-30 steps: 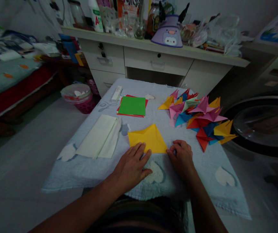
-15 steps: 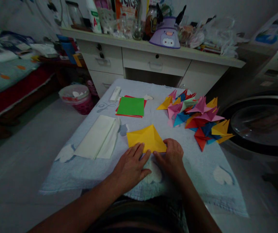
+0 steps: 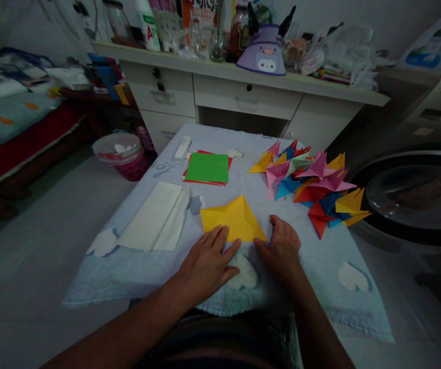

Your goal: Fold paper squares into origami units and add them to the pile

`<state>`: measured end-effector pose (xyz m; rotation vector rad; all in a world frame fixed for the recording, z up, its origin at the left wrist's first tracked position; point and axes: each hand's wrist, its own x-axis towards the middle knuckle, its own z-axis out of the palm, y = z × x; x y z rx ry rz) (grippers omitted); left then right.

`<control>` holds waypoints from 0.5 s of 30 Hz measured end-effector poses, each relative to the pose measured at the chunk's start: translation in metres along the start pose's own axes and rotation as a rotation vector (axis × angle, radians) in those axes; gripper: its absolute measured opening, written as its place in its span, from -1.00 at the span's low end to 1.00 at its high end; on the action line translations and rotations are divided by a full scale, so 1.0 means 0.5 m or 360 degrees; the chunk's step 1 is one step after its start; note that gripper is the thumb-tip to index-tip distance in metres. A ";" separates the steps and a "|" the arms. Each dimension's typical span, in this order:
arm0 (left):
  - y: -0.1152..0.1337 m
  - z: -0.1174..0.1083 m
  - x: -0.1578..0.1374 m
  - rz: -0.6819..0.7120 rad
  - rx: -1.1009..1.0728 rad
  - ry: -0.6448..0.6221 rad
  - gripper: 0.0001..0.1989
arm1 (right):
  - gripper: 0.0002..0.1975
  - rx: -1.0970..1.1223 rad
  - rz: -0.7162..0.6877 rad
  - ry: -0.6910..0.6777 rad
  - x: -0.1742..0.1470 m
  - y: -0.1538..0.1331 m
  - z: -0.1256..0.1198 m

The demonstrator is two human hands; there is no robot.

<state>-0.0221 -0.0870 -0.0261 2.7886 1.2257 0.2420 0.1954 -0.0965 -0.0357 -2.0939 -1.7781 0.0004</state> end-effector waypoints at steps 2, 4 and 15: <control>0.000 0.001 0.000 0.0009 0.0003 0.0015 -0.36 | -0.36 -0.0024 0.0014 -0.0015 0.000 0.006 -0.006; 0.000 0.002 0.000 0.0029 0.0011 0.0043 -0.36 | -0.36 -0.0050 0.0032 -0.0029 -0.001 0.012 -0.012; 0.000 -0.002 0.002 0.0038 0.0015 0.0056 -0.36 | -0.43 0.0128 -0.0076 0.0157 0.003 0.037 -0.048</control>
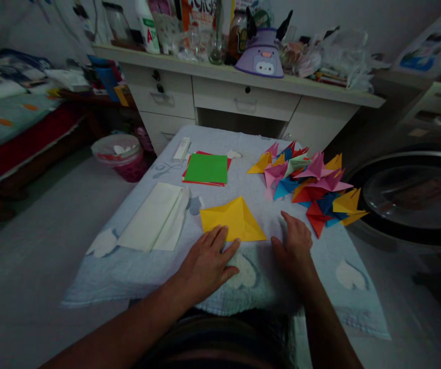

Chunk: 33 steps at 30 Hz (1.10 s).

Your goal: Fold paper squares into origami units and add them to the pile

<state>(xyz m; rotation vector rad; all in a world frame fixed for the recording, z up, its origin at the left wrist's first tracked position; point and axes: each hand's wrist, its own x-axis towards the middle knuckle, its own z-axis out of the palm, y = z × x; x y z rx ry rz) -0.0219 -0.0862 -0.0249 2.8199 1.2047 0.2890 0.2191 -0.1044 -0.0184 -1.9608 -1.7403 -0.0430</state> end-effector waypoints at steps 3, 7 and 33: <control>0.002 -0.001 0.001 -0.0005 0.0004 -0.0012 -0.37 | -0.61 0.0512 -0.0468 -0.0138 -0.013 -0.039 -0.005; 0.003 0.000 0.003 -0.0013 0.0003 -0.0057 -0.35 | -0.57 0.0554 -0.0686 -0.0296 -0.041 -0.086 0.023; -0.064 -0.043 -0.078 -0.0128 0.0208 -0.0026 -0.49 | -0.47 -0.0214 -0.0686 -0.0605 -0.056 -0.175 0.018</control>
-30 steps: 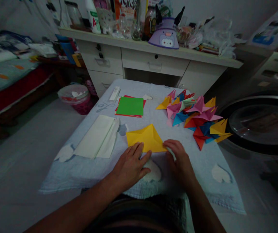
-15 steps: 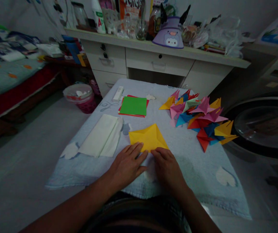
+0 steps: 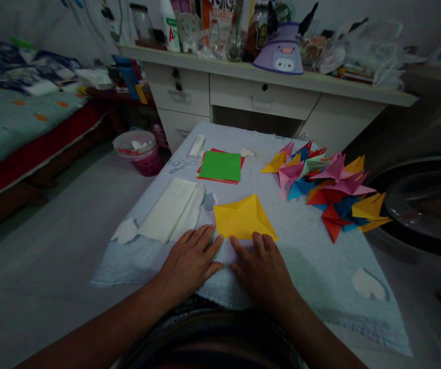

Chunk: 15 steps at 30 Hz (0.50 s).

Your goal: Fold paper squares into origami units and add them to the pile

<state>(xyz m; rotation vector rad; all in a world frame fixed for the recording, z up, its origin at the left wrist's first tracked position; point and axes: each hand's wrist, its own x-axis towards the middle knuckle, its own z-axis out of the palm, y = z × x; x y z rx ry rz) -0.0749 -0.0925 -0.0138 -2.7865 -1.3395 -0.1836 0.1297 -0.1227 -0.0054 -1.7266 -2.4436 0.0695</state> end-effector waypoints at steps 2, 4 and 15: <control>0.001 0.000 0.000 0.0004 0.0003 -0.0001 -0.48 | -0.44 -0.0047 0.0038 -0.0005 0.003 -0.004 0.000; 0.001 0.001 0.000 0.0018 0.0003 -0.0006 -0.49 | -0.43 -0.0090 0.0049 0.0021 0.002 0.001 0.002; -0.001 0.006 -0.002 0.0012 0.0008 -0.0045 -0.50 | -0.59 -0.0167 0.0128 0.0035 -0.062 0.100 -0.004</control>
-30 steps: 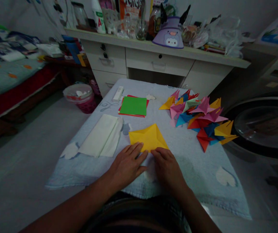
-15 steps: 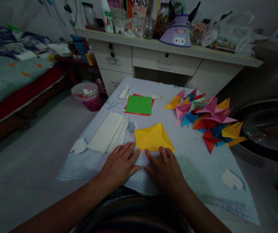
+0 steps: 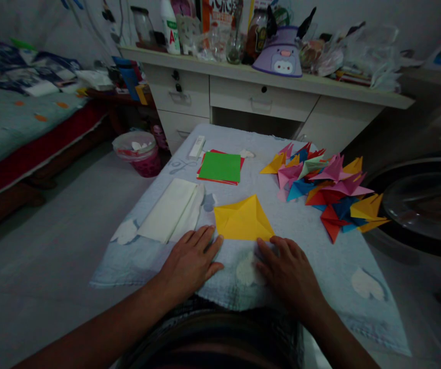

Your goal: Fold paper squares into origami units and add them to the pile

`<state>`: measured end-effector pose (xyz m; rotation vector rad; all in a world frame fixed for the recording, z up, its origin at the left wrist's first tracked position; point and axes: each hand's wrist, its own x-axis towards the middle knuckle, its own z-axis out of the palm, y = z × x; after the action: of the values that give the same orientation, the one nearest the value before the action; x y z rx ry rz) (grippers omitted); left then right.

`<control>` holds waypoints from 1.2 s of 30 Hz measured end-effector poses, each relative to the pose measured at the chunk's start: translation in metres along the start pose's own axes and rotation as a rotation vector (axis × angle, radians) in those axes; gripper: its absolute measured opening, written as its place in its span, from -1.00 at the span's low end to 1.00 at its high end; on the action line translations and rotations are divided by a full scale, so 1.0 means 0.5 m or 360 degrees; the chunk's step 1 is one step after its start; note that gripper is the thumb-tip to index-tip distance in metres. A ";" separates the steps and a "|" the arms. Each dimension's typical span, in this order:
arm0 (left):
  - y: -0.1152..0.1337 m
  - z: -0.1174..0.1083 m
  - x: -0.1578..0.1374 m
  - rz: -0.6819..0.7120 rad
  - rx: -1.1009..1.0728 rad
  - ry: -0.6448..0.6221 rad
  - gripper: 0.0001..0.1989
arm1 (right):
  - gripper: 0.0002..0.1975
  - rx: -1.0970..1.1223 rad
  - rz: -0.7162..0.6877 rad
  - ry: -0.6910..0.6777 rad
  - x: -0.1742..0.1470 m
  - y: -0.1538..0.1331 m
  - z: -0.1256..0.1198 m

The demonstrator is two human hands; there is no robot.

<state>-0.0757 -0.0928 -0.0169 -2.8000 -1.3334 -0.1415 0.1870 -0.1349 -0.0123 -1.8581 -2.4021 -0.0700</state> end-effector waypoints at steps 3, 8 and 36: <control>0.000 0.001 0.000 0.0000 0.0005 0.0004 -0.50 | -0.60 -0.0031 0.0025 0.0001 -0.017 0.027 0.004; -0.001 0.003 -0.001 -0.0009 -0.0005 -0.0011 -0.50 | -0.59 -0.0085 0.0118 0.0030 -0.036 0.063 0.006; -0.073 -0.026 0.199 -0.0066 -0.0921 -0.0056 -0.69 | -0.71 0.0651 -0.0097 0.0222 0.124 -0.061 0.005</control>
<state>-0.0424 0.0059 0.0058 -3.2380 -1.5692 -0.5668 0.1418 -0.0828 -0.0071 -1.5428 -2.1768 0.2584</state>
